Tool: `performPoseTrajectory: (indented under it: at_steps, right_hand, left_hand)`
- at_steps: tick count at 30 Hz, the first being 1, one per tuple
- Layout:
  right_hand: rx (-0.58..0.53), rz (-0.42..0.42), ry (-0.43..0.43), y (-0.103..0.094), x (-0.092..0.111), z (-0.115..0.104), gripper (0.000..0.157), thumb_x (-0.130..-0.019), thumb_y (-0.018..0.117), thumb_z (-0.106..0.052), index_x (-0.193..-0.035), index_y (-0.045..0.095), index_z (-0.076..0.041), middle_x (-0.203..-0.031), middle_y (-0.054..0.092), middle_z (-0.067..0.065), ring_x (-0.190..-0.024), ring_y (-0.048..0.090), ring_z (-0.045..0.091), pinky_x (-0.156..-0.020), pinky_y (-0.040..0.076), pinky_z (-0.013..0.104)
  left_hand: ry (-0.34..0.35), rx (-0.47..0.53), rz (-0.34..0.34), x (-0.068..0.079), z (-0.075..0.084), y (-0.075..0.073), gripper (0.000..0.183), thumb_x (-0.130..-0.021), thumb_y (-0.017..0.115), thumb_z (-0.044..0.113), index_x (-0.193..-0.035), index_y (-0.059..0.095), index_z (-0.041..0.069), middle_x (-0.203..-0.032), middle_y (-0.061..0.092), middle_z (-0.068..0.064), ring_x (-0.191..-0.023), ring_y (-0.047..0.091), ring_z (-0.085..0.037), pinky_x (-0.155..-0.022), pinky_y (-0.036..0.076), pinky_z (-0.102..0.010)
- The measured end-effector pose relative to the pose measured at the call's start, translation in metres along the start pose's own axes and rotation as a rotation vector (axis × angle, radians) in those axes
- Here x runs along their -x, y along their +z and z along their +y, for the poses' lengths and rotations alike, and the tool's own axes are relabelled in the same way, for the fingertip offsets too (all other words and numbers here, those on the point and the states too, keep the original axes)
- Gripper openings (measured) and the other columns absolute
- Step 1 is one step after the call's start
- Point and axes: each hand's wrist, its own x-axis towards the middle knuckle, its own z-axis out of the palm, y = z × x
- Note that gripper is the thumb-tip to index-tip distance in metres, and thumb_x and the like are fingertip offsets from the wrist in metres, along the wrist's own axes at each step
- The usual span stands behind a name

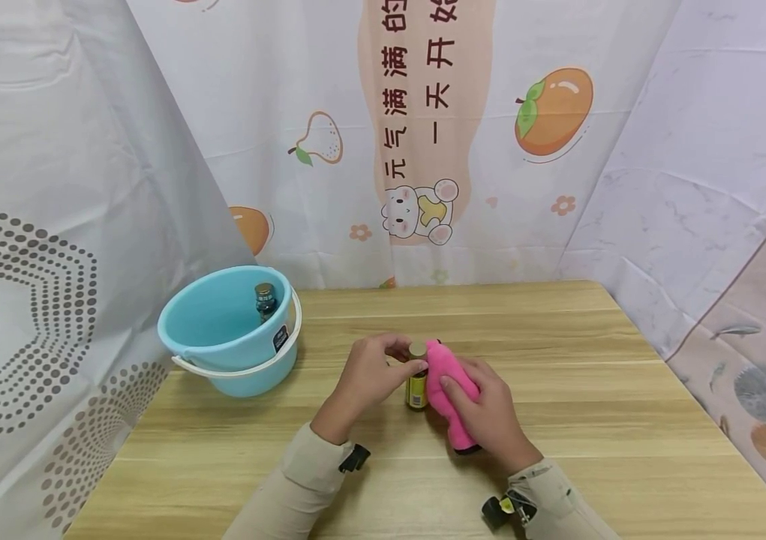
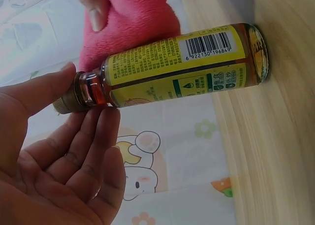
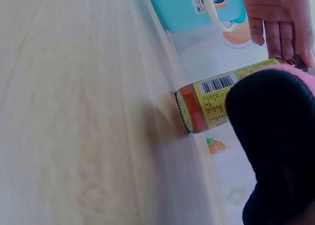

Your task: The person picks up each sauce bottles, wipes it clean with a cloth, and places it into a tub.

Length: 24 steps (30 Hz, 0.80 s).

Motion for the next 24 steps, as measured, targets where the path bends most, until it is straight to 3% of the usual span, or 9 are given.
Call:
performPoseTrajectory:
  at_steps: [5,14,24]
  right_hand:
    - [0.007,-0.006,0.001,-0.0009,-0.0005,0.0001,0.033,-0.097,0.073,-0.039,-0.123,0.075,-0.019,-0.123,0.067,-0.007,-0.100,0.067,0.012,-0.079,0.060,0.025]
    - [0.096,-0.066,0.093,0.0000,-0.0008,0.0018,0.029,-0.098,0.073,-0.038,-0.117,0.077,-0.016,-0.118,0.069,-0.004,-0.099,0.066,0.013,-0.080,0.059,0.027]
    - [0.198,-0.139,0.195,0.0010,-0.0011,0.0052,0.033,-0.097,0.074,-0.035,-0.120,0.077,-0.012,-0.120,0.071,0.005,-0.109,0.068,0.022,-0.090,0.057,0.041]
  left_hand:
    - [0.002,-0.007,-0.011,-0.0003,-0.0004,0.0006,0.025,-0.087,0.085,0.036,-0.105,0.078,0.019,-0.091,0.076,0.011,-0.094,0.072,-0.009,-0.076,0.057,-0.033]
    - [-0.012,-0.017,-0.014,-0.0002,-0.0013,0.0008,0.026,-0.088,0.084,0.036,-0.108,0.078,0.020,-0.093,0.076,0.011,-0.095,0.072,-0.010,-0.081,0.058,-0.037]
    - [-0.002,-0.014,-0.013,-0.0002,-0.0017,0.0011,0.021,-0.088,0.084,0.034,-0.107,0.079,0.025,-0.091,0.075,0.015,-0.094,0.071,-0.006,-0.077,0.055,-0.032]
